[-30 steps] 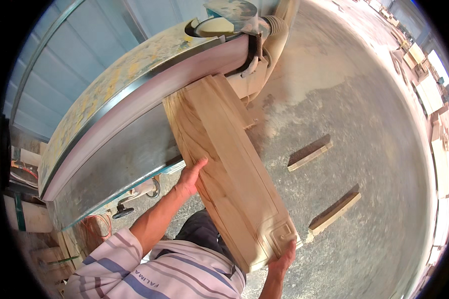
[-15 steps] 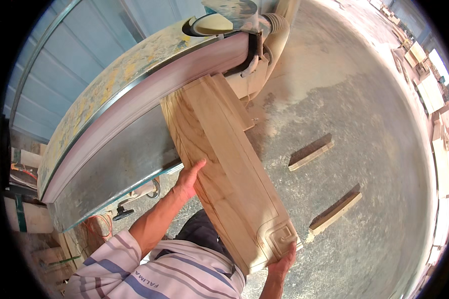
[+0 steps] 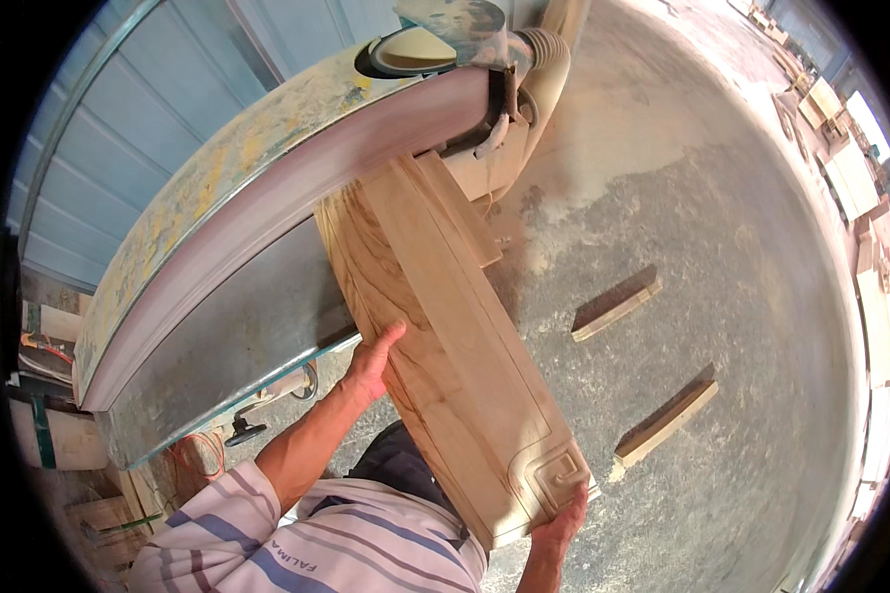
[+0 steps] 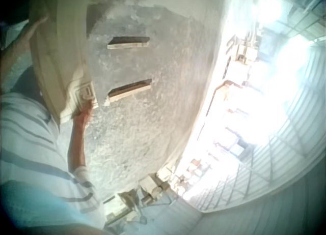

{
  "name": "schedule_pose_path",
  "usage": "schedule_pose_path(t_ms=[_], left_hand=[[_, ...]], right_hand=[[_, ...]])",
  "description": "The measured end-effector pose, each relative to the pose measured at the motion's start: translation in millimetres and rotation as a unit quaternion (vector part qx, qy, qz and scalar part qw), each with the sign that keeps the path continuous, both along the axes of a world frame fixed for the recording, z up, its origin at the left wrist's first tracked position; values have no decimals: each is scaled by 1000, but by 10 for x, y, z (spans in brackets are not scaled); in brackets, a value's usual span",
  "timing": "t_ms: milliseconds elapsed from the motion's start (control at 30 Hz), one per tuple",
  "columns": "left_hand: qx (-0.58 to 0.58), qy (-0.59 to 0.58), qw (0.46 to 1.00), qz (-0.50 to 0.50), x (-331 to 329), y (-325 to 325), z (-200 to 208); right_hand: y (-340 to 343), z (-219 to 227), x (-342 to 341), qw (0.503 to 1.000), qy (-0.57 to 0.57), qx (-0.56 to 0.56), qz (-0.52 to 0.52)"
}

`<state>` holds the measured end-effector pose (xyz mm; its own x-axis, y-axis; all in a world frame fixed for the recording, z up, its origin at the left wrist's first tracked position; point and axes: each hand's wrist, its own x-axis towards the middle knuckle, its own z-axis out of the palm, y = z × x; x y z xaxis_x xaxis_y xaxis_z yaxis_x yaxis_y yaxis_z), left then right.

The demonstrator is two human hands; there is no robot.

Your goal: The person uses a belt sander to smooth the surfaces and edges of a rectangular wooden panel. They repeatedly flip the panel and run it against the machine to treat different sides, then inspect the finished piece before placing it on a stack of similar panels.

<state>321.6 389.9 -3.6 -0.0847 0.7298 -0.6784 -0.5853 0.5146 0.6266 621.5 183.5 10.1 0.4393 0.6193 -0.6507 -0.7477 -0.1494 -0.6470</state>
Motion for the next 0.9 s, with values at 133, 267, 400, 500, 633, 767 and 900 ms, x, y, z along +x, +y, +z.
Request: schedule_pose_path(t_ms=[133,267,400,500,633,767,900], left_hand=[[-1,-2,1000,-10,4,0,53],[-16,10,1000,-14,-3,15,34],[-22,15,1000,-5,-16,-11,47],[-24,-10,999,-21,-38,4,-23],[-3,-26,999,-18,-20,13,-108],[9,-43,998,-38,-79,-3,-136],[57,-81,993,-65,-69,28,-171]], right_hand=[[-33,-58,17,1000,-14,6,1],[-4,-21,13,1000,2,-1,-2],[-13,-32,3,1000,-6,-5,-2],[-29,-46,1,1000,-13,17,8],[-102,-228,54,998,33,23,-47],[-94,-237,46,999,-30,-10,-36],[-91,-268,62,998,-30,-13,-52]])
